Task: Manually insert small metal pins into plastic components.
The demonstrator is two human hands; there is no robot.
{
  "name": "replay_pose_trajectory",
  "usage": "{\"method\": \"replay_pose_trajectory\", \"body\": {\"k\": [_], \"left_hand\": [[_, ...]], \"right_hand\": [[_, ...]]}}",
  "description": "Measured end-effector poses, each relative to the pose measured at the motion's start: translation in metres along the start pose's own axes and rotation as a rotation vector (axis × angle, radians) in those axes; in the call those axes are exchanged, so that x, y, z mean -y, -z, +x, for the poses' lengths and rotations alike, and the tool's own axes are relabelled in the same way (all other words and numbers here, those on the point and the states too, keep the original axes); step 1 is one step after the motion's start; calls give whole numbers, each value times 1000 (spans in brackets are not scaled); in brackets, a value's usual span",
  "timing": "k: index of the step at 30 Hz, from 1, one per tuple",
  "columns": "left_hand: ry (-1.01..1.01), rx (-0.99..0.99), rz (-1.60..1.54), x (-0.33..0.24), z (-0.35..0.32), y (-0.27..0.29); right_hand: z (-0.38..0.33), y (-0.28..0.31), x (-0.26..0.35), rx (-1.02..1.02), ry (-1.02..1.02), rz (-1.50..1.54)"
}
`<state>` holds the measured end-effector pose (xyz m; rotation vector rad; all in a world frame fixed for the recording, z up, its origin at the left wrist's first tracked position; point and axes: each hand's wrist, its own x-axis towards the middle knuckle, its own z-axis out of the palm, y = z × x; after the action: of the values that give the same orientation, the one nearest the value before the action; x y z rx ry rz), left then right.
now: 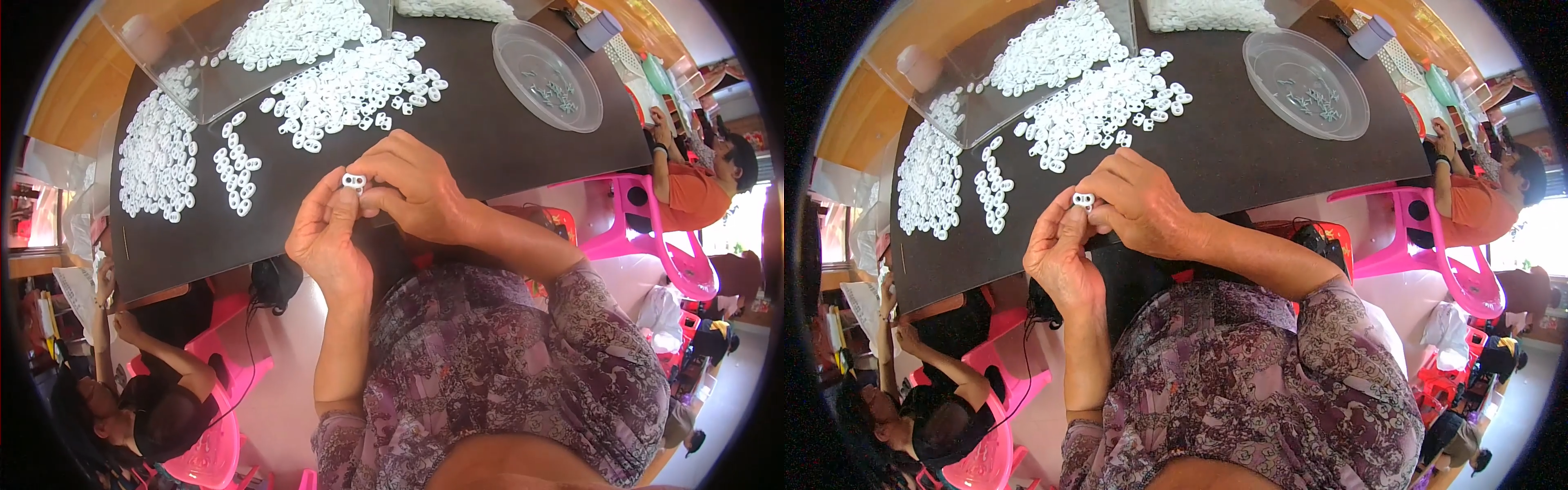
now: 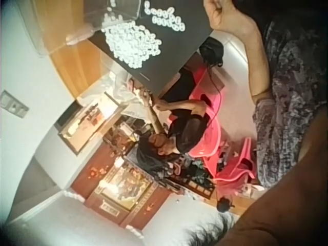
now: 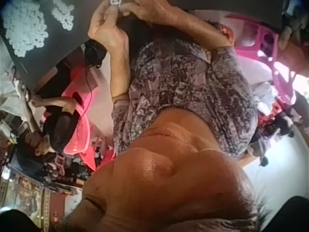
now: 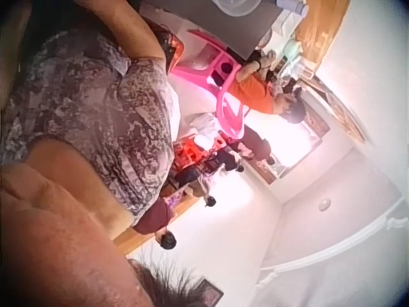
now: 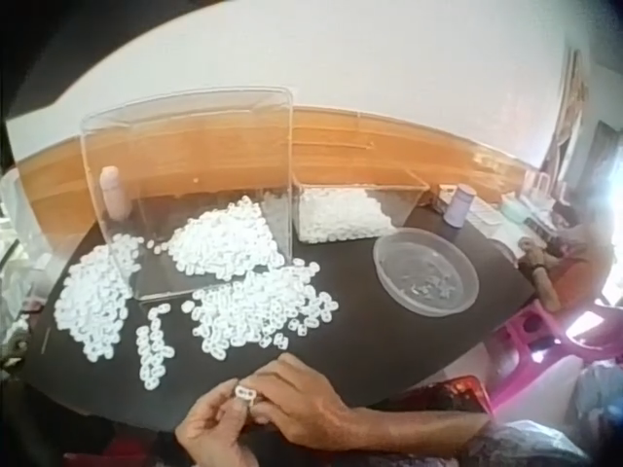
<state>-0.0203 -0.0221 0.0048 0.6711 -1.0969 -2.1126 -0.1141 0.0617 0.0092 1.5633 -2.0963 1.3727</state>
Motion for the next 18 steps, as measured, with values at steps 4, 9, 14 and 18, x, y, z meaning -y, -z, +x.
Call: {"method": "replay_pose_trajectory", "body": {"k": [4, 9, 14, 18], "left_hand": [[-29, 37, 17, 5, -2, -1], [-141, 90, 141, 10, -1, 2], [-164, 172, 165, 8, -1, 3], [-221, 204, 221, 12, -3, 2]], "right_hand": [[-1, 3, -2, -33, 9, 12], [-5, 8, -2, -36, -29, 46], [-8, 12, -2, -35, -87, 125], [-10, 14, 0, -42, -113, 159]]}}
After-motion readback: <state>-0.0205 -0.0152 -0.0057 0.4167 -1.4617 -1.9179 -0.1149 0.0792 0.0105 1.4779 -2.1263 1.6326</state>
